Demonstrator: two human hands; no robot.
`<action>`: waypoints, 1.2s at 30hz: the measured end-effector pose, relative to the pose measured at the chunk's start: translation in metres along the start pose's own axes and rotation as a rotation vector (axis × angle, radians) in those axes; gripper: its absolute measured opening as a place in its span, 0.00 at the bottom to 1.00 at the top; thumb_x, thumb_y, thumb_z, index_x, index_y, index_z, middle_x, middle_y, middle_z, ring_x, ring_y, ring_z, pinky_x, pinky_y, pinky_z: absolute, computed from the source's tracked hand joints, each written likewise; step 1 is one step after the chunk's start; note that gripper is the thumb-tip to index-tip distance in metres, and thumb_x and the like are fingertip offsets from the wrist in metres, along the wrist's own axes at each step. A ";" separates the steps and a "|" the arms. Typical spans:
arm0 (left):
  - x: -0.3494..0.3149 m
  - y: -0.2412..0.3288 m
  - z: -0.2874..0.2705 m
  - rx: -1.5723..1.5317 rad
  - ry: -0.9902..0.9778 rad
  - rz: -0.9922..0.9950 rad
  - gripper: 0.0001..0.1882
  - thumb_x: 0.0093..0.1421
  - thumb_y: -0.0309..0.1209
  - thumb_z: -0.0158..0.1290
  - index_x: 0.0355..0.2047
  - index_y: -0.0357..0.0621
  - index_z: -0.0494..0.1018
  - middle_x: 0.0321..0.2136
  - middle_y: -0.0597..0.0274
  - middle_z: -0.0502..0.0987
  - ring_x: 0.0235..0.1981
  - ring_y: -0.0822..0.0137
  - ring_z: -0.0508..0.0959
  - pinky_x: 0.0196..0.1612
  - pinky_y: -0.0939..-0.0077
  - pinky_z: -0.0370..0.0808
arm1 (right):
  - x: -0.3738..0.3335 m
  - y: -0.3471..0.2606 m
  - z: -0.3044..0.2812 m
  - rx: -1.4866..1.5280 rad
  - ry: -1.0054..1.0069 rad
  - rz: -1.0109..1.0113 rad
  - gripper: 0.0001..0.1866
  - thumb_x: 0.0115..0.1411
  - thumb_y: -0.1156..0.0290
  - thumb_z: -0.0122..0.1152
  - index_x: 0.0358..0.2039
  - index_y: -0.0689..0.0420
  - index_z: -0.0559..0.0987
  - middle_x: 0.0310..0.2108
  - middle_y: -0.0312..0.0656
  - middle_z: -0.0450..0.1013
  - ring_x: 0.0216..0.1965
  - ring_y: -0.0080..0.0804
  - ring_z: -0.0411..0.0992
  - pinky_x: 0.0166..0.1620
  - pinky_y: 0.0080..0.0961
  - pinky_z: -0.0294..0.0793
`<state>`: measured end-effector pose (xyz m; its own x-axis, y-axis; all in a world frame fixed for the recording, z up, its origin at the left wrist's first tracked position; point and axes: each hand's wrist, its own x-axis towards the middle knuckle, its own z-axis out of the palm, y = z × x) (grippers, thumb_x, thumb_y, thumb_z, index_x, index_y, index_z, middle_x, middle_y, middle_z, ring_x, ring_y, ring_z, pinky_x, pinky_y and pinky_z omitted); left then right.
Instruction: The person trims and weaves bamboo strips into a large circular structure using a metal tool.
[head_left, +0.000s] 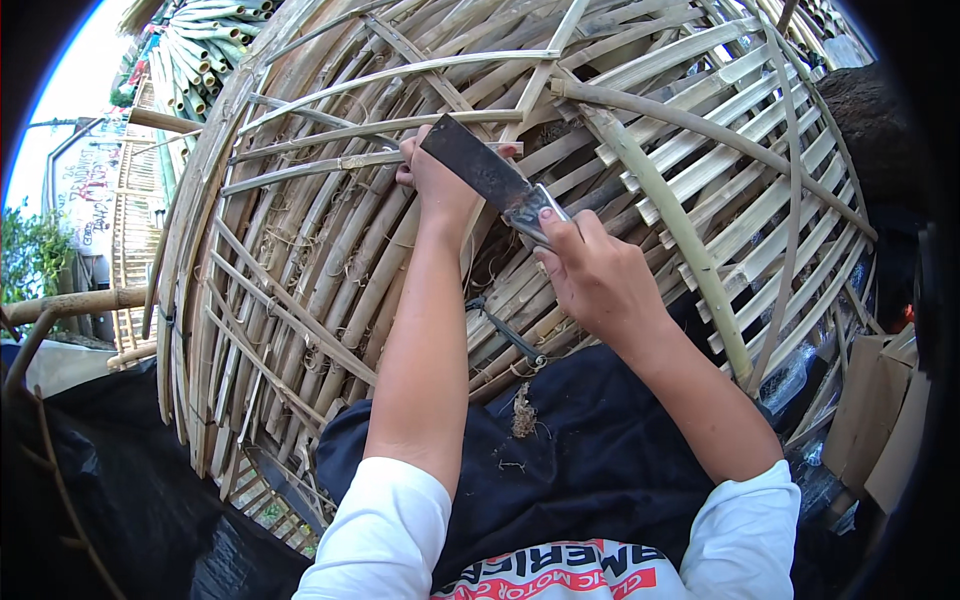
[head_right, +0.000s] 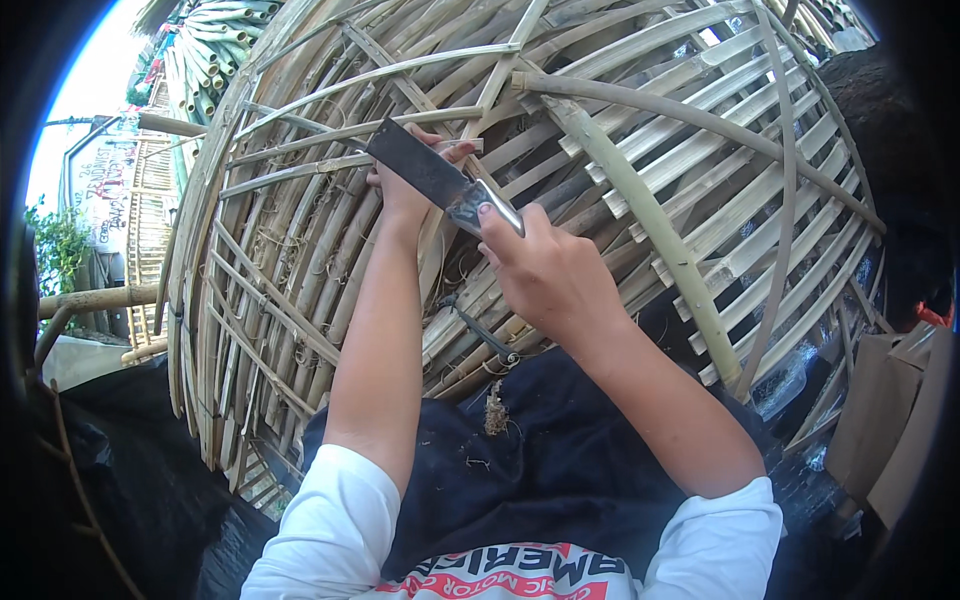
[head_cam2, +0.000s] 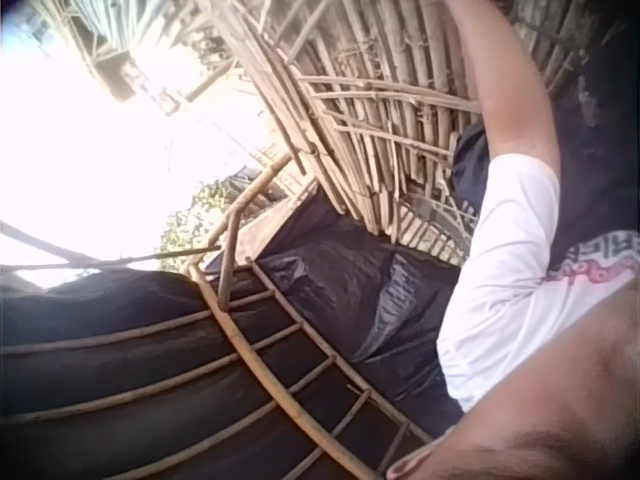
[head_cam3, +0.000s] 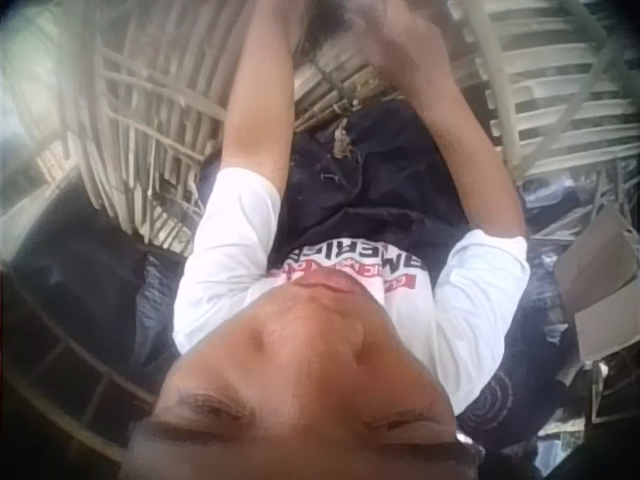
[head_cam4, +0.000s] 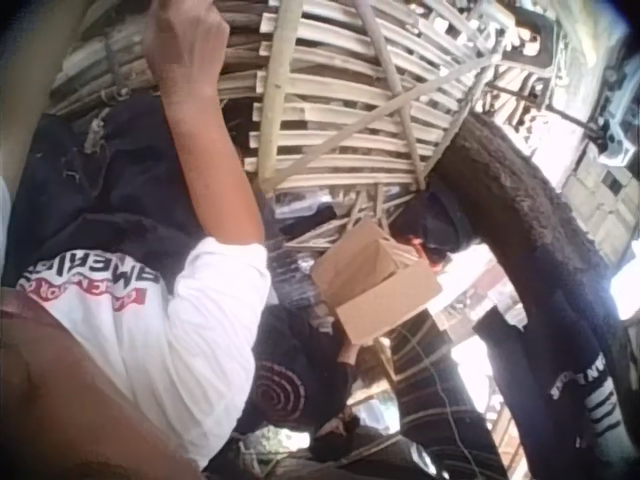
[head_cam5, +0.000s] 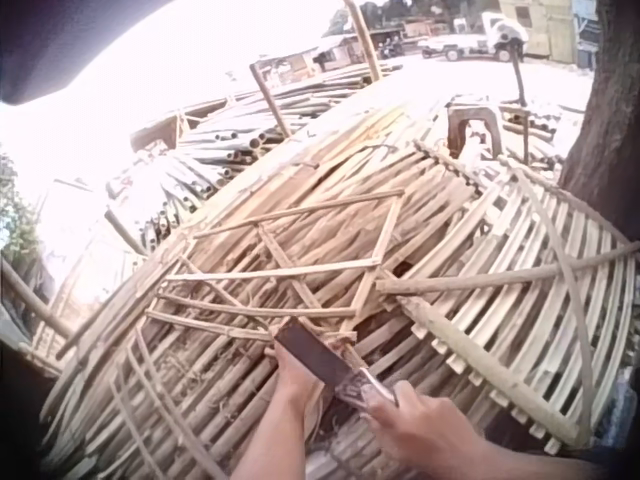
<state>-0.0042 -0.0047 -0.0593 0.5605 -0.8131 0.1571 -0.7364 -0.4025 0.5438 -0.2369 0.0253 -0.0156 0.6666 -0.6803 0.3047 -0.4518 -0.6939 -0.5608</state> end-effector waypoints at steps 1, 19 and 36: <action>0.000 -0.002 0.001 0.009 -0.021 -0.009 0.13 0.45 0.31 0.70 0.26 0.47 0.76 0.37 0.68 0.75 0.55 0.57 0.66 0.60 0.41 0.48 | 0.002 0.007 0.003 -0.065 -0.072 0.070 0.15 0.66 0.66 0.57 0.50 0.53 0.68 0.30 0.51 0.69 0.23 0.51 0.77 0.23 0.43 0.77; -0.009 0.005 -0.005 -0.100 0.091 0.017 0.25 0.34 0.49 0.76 0.25 0.48 0.78 0.38 0.67 0.75 0.51 0.53 0.68 0.57 0.31 0.54 | 0.002 -0.004 -0.019 0.039 -0.068 0.072 0.17 0.66 0.69 0.59 0.51 0.56 0.66 0.34 0.56 0.72 0.28 0.59 0.76 0.30 0.46 0.77; -0.012 0.013 -0.010 -0.144 0.054 -0.022 0.28 0.31 0.58 0.72 0.26 0.52 0.79 0.39 0.68 0.75 0.54 0.59 0.67 0.61 0.29 0.53 | -0.007 -0.002 -0.011 0.041 0.072 -0.072 0.22 0.63 0.78 0.61 0.57 0.58 0.68 0.42 0.56 0.73 0.38 0.60 0.76 0.37 0.46 0.76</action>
<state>-0.0166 0.0042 -0.0463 0.5987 -0.7791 0.1857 -0.6635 -0.3526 0.6598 -0.2477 0.0288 -0.0085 0.6513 -0.6453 0.3992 -0.3785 -0.7322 -0.5662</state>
